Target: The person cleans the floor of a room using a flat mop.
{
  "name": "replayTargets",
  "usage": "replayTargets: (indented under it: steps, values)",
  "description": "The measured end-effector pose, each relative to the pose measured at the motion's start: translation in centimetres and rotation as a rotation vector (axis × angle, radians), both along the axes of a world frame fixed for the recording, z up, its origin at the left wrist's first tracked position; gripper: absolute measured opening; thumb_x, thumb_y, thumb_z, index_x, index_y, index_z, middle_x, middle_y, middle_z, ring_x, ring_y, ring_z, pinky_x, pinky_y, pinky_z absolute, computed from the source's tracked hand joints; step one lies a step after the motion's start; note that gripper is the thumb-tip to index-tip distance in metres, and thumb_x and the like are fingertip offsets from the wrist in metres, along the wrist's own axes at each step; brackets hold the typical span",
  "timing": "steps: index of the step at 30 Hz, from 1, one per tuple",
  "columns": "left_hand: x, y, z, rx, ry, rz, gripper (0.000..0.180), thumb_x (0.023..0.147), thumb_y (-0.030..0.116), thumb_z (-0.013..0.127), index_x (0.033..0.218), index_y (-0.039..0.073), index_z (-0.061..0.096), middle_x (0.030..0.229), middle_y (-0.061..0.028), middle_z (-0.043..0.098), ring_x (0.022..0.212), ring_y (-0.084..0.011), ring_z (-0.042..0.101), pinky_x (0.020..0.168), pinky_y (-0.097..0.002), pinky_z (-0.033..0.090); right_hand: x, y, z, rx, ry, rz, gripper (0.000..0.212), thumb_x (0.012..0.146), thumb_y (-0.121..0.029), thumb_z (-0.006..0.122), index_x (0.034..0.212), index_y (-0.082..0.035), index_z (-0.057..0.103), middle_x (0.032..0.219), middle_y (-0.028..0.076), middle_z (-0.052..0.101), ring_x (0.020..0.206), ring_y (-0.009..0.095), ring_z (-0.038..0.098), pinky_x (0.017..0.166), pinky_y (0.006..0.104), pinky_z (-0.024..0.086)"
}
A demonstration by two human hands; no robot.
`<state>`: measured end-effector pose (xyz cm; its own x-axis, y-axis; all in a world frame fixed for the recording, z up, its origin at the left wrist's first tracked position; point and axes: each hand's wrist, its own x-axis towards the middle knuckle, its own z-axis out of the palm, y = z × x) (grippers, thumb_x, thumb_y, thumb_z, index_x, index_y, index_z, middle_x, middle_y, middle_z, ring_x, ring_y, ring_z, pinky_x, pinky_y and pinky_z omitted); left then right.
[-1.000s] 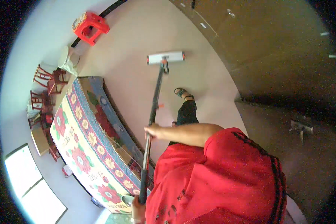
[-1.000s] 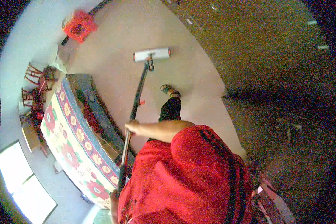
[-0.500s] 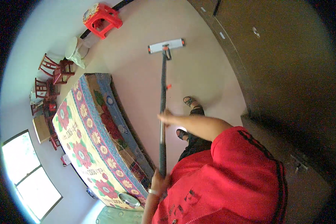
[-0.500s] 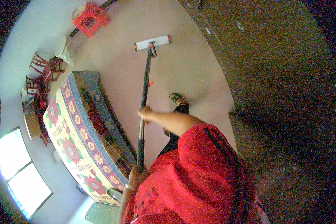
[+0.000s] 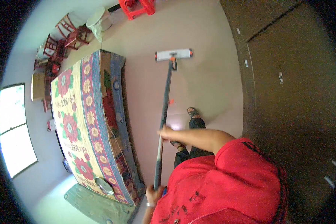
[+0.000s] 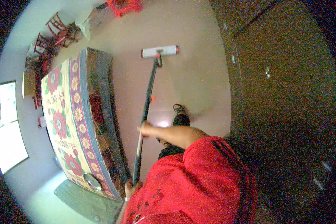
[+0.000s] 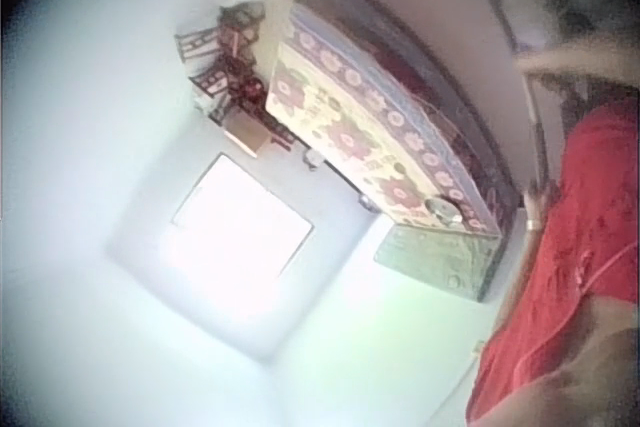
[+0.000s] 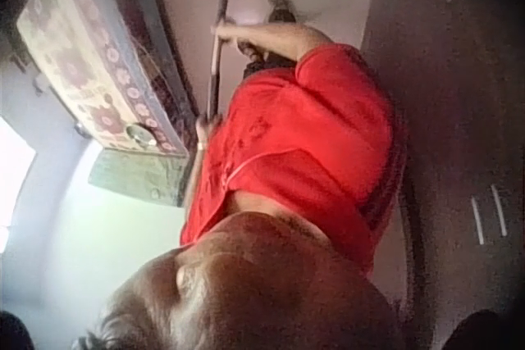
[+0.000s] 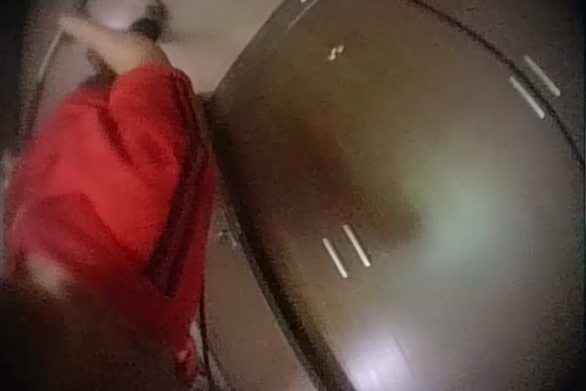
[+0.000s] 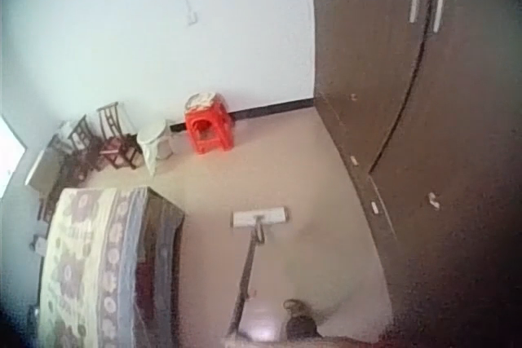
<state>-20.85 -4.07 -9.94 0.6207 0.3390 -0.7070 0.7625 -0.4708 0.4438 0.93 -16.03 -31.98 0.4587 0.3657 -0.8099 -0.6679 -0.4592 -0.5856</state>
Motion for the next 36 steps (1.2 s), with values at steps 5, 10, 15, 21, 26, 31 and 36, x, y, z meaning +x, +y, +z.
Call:
replayTargets:
  steps: [5,10,15,21,26,31,36]
  values:
    - [17.0,-9.1,-3.9,-0.253,-0.029,0.242,0.022,0.072,0.020,0.061,0.071,0.003,0.046,0.052,-0.0013,0.046,0.041,-0.0094,0.043,0.035,-0.0250,0.034,15.6,-1.4,-3.8,-0.094,-0.180,-0.438,0.026,0.081,-0.022,0.047,0.078,0.004,0.046,0.058,0.012,0.055,0.046,0.022,0.055,0.037,0.0352,0.046]
    - [21.5,-13.5,-3.9,-0.405,0.025,0.218,0.044,0.078,0.044,0.051,0.082,0.001,0.042,0.059,-0.0049,0.046,0.046,-0.0128,0.045,0.041,-0.0273,0.038,20.7,-6.3,-3.0,0.017,-0.074,-0.364,0.025,0.083,-0.022,0.042,0.093,0.000,0.041,0.067,0.012,0.057,0.042,0.019,0.053,0.036,0.0338,0.045]
    - [8.5,-9.3,-4.0,-0.336,0.193,0.297,0.050,0.078,0.052,0.044,0.081,0.001,0.045,0.056,-0.0070,0.047,0.047,-0.0154,0.048,0.044,-0.0286,0.039,7.1,-4.2,-4.5,-0.200,-0.084,-0.180,0.049,0.077,-0.029,0.049,0.106,0.004,0.025,0.090,0.023,0.050,0.056,0.029,0.057,0.038,0.0391,0.047]
    - [-20.0,-5.9,0.5,-0.087,0.292,0.256,0.053,0.076,0.050,0.048,0.078,-0.003,0.050,0.062,-0.0154,0.053,0.058,-0.0247,0.052,0.054,-0.0345,0.041,-21.5,-1.1,-1.1,-0.132,0.311,0.342,0.086,0.081,-0.045,0.040,0.123,-0.003,-0.022,0.075,0.018,0.055,0.047,0.027,0.056,0.036,0.0370,0.047]
    - [-40.6,-8.2,5.5,0.004,0.329,0.473,0.042,0.076,0.040,0.054,0.074,-0.001,0.051,0.063,-0.0148,0.053,0.058,-0.0229,0.052,0.053,-0.0338,0.040,-36.6,-1.7,1.9,0.333,0.670,0.931,0.073,0.077,-0.060,0.034,0.120,-0.001,0.030,0.103,0.020,0.054,0.090,0.032,0.054,0.075,0.0414,0.044]
    - [-46.0,-12.4,7.0,0.055,0.319,0.614,0.038,0.077,0.037,0.055,0.070,0.000,0.050,0.059,-0.0105,0.052,0.055,-0.0193,0.050,0.050,-0.0320,0.039,-39.4,-2.0,1.1,0.150,1.099,0.450,0.048,0.078,-0.050,0.043,0.098,-0.007,0.050,0.077,0.013,0.056,0.068,0.025,0.055,0.058,0.0420,0.046]
    - [-39.6,-10.4,2.4,0.083,0.172,0.657,0.035,0.078,0.034,0.055,0.066,0.002,0.049,0.055,-0.0062,0.050,0.052,-0.0158,0.048,0.047,-0.0301,0.038,-32.9,3.2,1.1,0.016,0.482,0.418,0.031,0.077,-0.030,0.054,0.085,-0.002,0.044,0.063,0.008,0.050,0.050,0.020,0.051,0.040,0.0343,0.043]
